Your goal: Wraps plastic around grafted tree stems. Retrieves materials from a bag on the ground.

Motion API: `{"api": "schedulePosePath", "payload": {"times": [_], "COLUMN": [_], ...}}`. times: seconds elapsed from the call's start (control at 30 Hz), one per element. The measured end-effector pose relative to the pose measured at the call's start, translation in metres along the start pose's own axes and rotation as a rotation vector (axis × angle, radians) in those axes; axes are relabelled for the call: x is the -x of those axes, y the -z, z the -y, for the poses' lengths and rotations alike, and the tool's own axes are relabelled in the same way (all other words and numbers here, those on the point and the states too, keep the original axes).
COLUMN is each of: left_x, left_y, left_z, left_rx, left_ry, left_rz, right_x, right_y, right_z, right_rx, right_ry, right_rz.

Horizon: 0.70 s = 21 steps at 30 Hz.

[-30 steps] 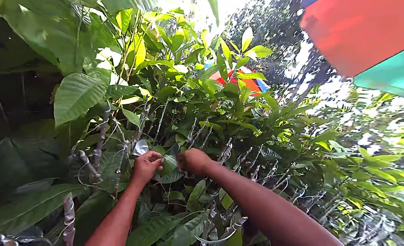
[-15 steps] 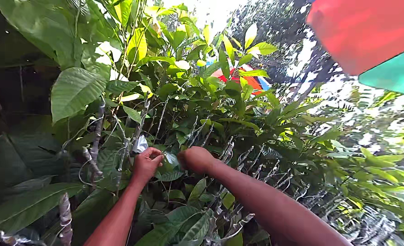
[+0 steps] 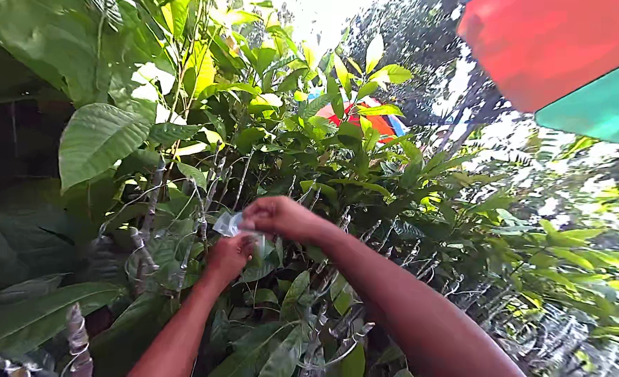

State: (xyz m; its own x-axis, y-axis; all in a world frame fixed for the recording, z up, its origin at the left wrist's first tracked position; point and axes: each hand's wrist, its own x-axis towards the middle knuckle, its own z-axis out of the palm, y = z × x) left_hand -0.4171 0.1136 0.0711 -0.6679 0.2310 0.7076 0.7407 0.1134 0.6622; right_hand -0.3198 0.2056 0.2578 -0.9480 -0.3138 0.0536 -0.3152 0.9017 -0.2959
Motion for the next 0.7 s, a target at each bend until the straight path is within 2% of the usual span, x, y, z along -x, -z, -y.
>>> {"api": "schedulePosePath", "payload": {"times": [0.03,0.1,0.17,0.27,0.33,0.43,0.5,0.63,0.7], "left_x": [0.0,-0.003,-0.006,-0.007,-0.007,-0.01,-0.011,-0.011,-0.012], "left_y": [0.0,0.006,0.013,0.015,0.011,0.014,0.019,0.017,0.017], "left_z": [0.002,0.005,0.003,-0.006,-0.009,-0.005,-0.004,-0.005,-0.007], "left_rx": [-0.019,0.026,0.133,0.113,0.056,0.072,0.105,0.157,0.179], "left_ry": [-0.034,-0.076,-0.033,0.019,0.008,-0.044,-0.025,0.045,0.079], "left_rz": [0.048,0.046,0.005,0.004,0.107,0.077,0.021,-0.054,-0.072], "right_x": [-0.005,-0.006,0.005,0.009,-0.004,-0.014,-0.01,-0.002,0.005], "right_y": [0.012,0.012,-0.008,-0.014,0.007,0.015,0.004,-0.003,-0.007], "right_z": [-0.016,-0.043,-0.027,0.01,0.001,-0.031,-0.028,-0.02,-0.008], "right_rx": [0.048,0.437,0.591,0.241,0.122,0.577,0.734,0.51,0.388], "right_ry": [-0.028,-0.108,-0.113,0.033,0.04,-0.098,-0.133,-0.185,-0.156], "right_rz": [-0.008,-0.039,-0.019,-0.02,-0.027,-0.119,-0.122,-0.025,0.018]}}
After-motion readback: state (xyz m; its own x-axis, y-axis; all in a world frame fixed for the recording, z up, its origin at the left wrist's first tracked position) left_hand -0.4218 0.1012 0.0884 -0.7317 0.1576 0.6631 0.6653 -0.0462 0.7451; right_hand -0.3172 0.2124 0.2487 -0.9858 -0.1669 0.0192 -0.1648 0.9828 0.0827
